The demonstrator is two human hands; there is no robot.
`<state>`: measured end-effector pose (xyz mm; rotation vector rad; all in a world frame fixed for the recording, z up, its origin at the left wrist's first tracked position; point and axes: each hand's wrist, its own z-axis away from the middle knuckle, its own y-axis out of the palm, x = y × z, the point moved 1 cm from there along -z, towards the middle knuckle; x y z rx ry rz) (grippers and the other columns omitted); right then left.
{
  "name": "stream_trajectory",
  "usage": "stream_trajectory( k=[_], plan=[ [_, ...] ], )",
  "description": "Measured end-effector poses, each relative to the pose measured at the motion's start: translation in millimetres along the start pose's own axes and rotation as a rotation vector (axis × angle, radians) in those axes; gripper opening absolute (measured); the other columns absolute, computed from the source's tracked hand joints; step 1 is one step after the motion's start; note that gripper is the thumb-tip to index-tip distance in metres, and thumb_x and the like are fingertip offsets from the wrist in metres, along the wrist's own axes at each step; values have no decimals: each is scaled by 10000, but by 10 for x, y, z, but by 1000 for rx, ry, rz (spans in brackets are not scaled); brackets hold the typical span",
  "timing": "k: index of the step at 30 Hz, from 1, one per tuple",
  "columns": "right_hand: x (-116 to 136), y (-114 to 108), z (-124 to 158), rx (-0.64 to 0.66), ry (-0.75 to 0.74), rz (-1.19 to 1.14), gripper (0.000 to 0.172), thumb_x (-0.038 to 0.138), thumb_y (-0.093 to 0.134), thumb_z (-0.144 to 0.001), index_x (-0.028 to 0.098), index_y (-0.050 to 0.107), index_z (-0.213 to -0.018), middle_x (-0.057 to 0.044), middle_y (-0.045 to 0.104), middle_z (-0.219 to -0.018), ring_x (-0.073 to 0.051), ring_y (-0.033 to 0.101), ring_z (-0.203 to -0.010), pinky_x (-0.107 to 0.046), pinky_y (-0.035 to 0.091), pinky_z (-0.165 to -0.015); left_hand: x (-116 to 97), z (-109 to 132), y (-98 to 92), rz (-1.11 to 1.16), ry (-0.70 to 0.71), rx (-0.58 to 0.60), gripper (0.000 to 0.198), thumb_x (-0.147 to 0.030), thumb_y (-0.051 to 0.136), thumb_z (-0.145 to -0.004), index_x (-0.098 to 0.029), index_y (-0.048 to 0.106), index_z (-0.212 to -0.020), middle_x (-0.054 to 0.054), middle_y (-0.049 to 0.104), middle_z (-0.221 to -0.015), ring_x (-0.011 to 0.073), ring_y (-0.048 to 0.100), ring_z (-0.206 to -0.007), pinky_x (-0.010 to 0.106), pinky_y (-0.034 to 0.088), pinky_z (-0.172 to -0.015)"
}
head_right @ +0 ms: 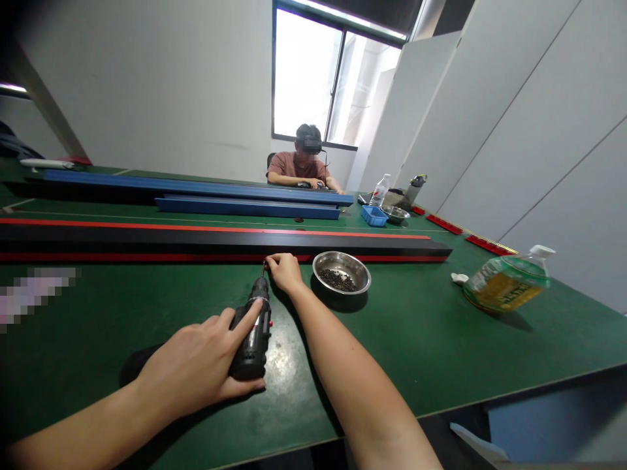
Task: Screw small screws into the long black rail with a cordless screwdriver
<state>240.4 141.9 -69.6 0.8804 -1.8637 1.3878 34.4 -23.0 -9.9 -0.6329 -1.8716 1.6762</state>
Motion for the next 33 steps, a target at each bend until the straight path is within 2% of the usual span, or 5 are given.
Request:
stream_trajectory(
  k=[4, 12, 23, 31, 33],
  plan=[
    [1, -12, 2, 33, -26, 12, 224, 260, 635, -986, 155, 833, -999, -68, 810, -878, -178, 723, -743, -251, 529, -756, -9, -5, -17, -1, -5, 12, 1106, -823, 561, -816, -214, 211, -1670, 155, 662, -1107, 341, 711, -886, 454, 600, -733],
    [-39, -53, -3, 121, -57, -40, 262, 265, 600, -1003, 119, 818, -1019, -73, 807, -910, -138, 666, -657, -229, 498, -658, -19, -16, -11, -2, 1, -15, 1108, -830, 557, -809, -207, 232, -1665, 147, 665, -1083, 342, 713, -870, 452, 604, -709],
    [24, -79, 20, 124, -51, -19, 345, 88, 601, -878, 179, 824, -1125, -66, 815, -1070, -171, 751, -859, -291, 576, -914, 8, -7, -30, -4, -7, 20, 1081, -824, 525, -833, -223, 201, -1671, 151, 664, -1088, 340, 715, -889, 437, 596, -736],
    [-12, -62, 7, 78, -13, -133, 410, 86, 575, -859, 178, 801, -1188, -77, 803, -1130, -179, 757, -913, -265, 602, -817, 0, -11, -24, 3, -7, 19, 1091, -827, 536, -824, -228, 198, -1671, 158, 663, -1092, 341, 714, -891, 433, 590, -737],
    [-13, -64, 3, 111, -29, -184, 440, 58, 559, -842, 184, 798, -1190, -67, 800, -1146, -154, 746, -851, -233, 592, -758, -5, -12, -25, 3, -4, 11, 1095, -827, 545, -819, -226, 205, -1670, 155, 663, -1095, 343, 713, -887, 440, 592, -731]
  ],
)
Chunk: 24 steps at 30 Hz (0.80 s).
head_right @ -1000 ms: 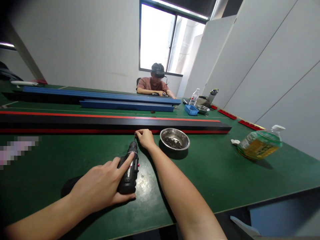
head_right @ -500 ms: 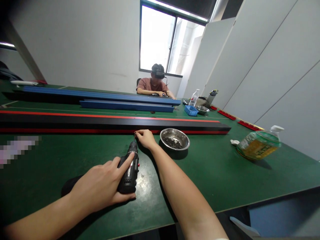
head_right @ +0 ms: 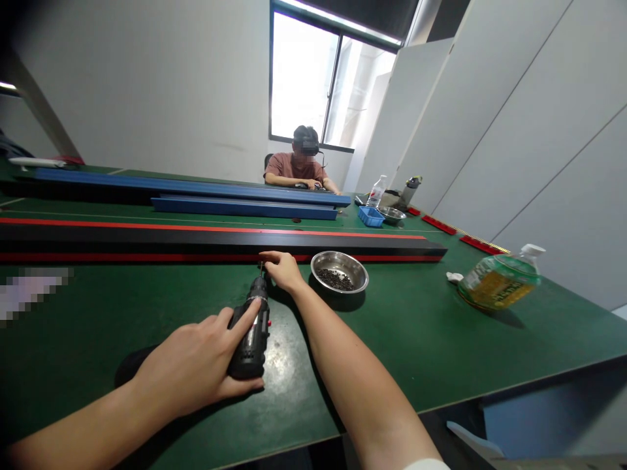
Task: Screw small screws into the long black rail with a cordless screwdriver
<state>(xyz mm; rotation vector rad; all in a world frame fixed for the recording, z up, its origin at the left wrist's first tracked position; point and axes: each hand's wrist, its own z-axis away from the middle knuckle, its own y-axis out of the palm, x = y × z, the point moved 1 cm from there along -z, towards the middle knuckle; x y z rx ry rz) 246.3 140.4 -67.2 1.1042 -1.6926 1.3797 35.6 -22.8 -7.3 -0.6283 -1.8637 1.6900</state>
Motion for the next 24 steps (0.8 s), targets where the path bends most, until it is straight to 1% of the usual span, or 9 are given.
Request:
stream_trajectory(
  k=[2, 5, 9, 13, 17, 24],
  plan=[
    [5, -6, -4, 28, 7, -42, 405, 53, 560, -839, 164, 811, -1136, -71, 807, -1105, -121, 707, -716, -216, 575, -698, -4, -3, -1, 0, 6, -5, 1099, -828, 545, -820, -215, 210, -1669, 153, 662, -1098, 348, 712, -886, 452, 596, -723],
    [16, -14, -7, -1, 28, -94, 317, 90, 594, -859, 138, 816, -1082, -84, 810, -1056, -87, 643, -595, -202, 550, -640, -4, -3, 1, -6, 12, -8, 1103, -832, 540, -820, -200, 221, -1666, 151, 663, -1088, 351, 712, -887, 457, 599, -717],
    [19, -7, -3, -68, 66, -126, 278, 125, 609, -881, 146, 809, -1073, -82, 807, -1035, -90, 649, -574, -187, 526, -571, 6, -3, 10, -22, 17, -22, 1088, -830, 533, -828, -197, 238, -1662, 144, 661, -1071, 341, 713, -862, 443, 596, -702],
    [4, 1, 1, -133, 81, -71, 266, 139, 594, -890, 153, 805, -1051, -77, 807, -1018, -107, 667, -579, -180, 487, -503, 25, -32, 13, -33, 30, -21, 1074, -835, 509, -836, -189, 253, -1656, 148, 662, -1077, 342, 715, -855, 438, 592, -689],
    [-1, -2, 7, -161, 74, -51, 264, 149, 580, -895, 152, 801, -1037, -73, 807, -997, -112, 671, -583, -184, 486, -504, 50, -77, 11, -38, 36, -26, 1061, -833, 490, -847, -180, 261, -1651, 159, 667, -1090, 344, 721, -864, 426, 585, -696],
    [13, -7, 41, -168, 69, -51, 262, 192, 556, -925, 168, 798, -1021, -62, 806, -1024, -102, 664, -583, -197, 528, -573, 96, -133, 54, -25, 9, -15, 1051, -832, 490, -850, -208, 235, -1657, 174, 672, -1128, 344, 728, -911, 397, 564, -721]
  ],
)
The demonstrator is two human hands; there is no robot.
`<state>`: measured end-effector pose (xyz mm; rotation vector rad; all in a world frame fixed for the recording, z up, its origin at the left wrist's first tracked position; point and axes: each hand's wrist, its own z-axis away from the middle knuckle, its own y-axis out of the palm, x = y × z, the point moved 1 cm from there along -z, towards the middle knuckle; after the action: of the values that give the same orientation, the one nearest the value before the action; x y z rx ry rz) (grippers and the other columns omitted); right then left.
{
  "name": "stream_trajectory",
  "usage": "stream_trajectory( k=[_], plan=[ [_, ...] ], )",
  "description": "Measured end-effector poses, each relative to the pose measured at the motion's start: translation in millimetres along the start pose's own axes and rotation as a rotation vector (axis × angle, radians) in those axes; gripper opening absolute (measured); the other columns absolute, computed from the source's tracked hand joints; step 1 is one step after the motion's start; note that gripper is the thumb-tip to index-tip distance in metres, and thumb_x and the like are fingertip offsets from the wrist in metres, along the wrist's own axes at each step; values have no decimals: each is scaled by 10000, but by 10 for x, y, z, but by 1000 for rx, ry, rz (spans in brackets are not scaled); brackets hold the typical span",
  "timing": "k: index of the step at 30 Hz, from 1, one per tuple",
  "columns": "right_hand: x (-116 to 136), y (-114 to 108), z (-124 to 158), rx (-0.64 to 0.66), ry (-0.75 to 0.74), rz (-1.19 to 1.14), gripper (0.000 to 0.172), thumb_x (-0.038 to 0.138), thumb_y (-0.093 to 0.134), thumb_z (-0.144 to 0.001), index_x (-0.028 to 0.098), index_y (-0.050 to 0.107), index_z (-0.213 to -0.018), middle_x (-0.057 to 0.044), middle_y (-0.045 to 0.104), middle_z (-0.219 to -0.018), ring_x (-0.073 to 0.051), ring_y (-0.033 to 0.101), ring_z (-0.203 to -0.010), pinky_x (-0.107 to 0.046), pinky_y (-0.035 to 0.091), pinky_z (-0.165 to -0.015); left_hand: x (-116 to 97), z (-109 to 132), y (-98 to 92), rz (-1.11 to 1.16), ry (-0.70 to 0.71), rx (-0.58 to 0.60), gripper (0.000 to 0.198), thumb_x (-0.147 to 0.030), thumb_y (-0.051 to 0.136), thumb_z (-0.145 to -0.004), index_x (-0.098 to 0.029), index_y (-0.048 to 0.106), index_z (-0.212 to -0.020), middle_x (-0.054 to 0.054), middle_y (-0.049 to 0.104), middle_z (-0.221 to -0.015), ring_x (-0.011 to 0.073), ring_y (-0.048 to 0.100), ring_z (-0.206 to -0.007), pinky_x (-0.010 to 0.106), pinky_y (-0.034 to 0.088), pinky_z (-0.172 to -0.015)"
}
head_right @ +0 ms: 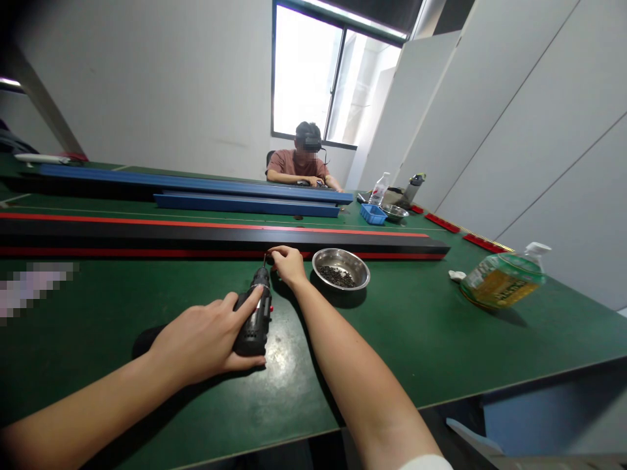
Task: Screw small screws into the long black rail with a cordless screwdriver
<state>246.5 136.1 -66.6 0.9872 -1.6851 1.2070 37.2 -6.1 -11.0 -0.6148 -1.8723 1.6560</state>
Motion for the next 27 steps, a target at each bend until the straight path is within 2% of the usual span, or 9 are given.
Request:
stream_trajectory(
  k=[8, 15, 21, 25, 27],
  plan=[
    [2, 7, 13, -6, -12, 24, 250, 213, 573, -923, 163, 805, -1003, -60, 809, -1001, -104, 656, -574, -195, 513, -561, 19, -17, 8, -36, 10, -15, 1065, -848, 465, -853, -187, 239, -1657, 179, 673, -1123, 349, 730, -878, 409, 571, -692],
    [7, 9, 11, -1, -15, 46, 241, 219, 579, -929, 166, 804, -993, -52, 807, -973, -107, 660, -574, -203, 527, -583, 11, -30, 2, -16, -7, 18, 1091, -852, 503, -831, -205, 219, -1663, 187, 673, -1144, 354, 734, -906, 401, 568, -708],
    [10, 19, 16, -5, -26, 54, 228, 220, 591, -920, 166, 805, -978, -49, 806, -943, -113, 656, -573, -213, 521, -587, 16, -32, 15, -33, 11, -12, 1097, -869, 488, -826, -203, 233, -1659, 178, 675, -1124, 353, 734, -881, 403, 567, -697],
    [47, 23, 48, -12, -43, 99, 231, 215, 589, -912, 168, 804, -984, -48, 807, -952, -126, 671, -603, -237, 536, -645, 24, -31, 13, -38, 19, -15, 1101, -870, 483, -827, -187, 244, -1656, 177, 671, -1105, 359, 730, -852, 423, 570, -672],
    [81, 19, 99, -57, -98, 162, 232, 205, 586, -905, 178, 805, -979, -43, 805, -944, -146, 700, -690, -251, 550, -724, 20, -26, 10, -40, 20, -21, 1099, -867, 492, -825, -183, 258, -1653, 171, 671, -1087, 358, 730, -838, 427, 572, -663]
  ],
)
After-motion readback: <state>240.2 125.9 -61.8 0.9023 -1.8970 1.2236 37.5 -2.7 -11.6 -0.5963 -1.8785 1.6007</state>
